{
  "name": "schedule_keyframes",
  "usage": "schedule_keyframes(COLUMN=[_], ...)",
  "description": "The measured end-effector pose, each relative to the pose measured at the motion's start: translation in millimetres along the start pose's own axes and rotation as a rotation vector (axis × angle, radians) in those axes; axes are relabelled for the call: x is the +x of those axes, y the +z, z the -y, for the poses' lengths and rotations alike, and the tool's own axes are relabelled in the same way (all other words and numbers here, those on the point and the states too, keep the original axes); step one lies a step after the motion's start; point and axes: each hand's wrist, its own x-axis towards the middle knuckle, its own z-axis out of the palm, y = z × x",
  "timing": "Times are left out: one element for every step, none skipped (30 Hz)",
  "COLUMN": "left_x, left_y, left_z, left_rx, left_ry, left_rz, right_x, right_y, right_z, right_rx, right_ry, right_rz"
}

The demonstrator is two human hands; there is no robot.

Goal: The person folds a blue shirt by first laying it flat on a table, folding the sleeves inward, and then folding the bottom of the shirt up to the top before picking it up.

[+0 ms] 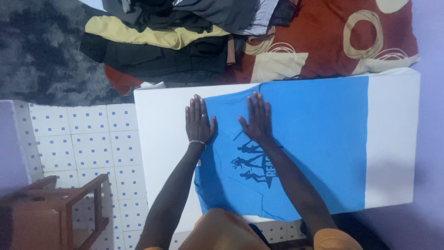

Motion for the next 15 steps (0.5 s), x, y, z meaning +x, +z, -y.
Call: schedule_keyframes(left_x=[1.9,3.8,2.7,1.9,2.3,2.0,2.3,0.2,-4.6,-7.7,-11.9,-17.9,-23.5,-29.5,-31.7], left_y=[-1.7,-3.2,-3.4,-2.1,0.9,5.5,11.6,19.3,28.2,38.4,47.8,54.4,58.3,59.7,59.3], left_z=[-2.5,-5.0,-9.0,-13.7,-18.9,-24.8,-31.9,-40.4,-48.4,-56.4,-63.9,-67.6,-68.7,-70.0,-70.9], left_rx=[0.006,0.011,0.014,0.010,0.006,0.003,-0.051,-0.105,-0.158,-0.205,-0.252,-0.299,-0.263,-0.227,-0.191], left_ry=[-0.012,-0.025,-0.035,-0.040,-0.044,-0.049,0.007,0.063,0.118,0.166,0.214,0.262,0.257,0.252,0.245], left_rz=[0.002,0.004,0.013,0.013,0.010,0.007,0.034,0.061,0.090,0.082,0.077,0.071,0.091,0.111,0.133], right_x=[0.1,1.4,0.8,1.0,1.2,-0.7,0.6,3.3,5.4,7.7,8.4,9.3,13.9,18.0,21.7], right_y=[-3.6,-5.5,-6.5,-7.3,-7.5,-6.9,-5.2,-3.7,-2.0,-0.2,0.4,0.4,0.5,-0.2,-2.8], right_z=[-8.5,-14.3,-17.8,-21.1,-22.5,-19.6,-13.9,-7.9,-1.2,6.3,13.2,18.6,21.1,21.5,18.7], right_rx=[-0.005,-0.010,-0.028,-0.046,-0.065,-0.041,-0.018,0.006,0.051,0.097,0.144,0.156,0.165,0.174,0.166], right_ry=[0.018,0.036,0.037,0.038,0.038,0.045,0.048,0.051,0.001,-0.050,-0.098,-0.133,-0.172,-0.211,-0.211], right_rz=[-0.014,-0.027,-0.021,-0.015,-0.012,-0.013,-0.017,-0.022,0.000,0.023,0.048,0.086,0.120,0.153,0.171])
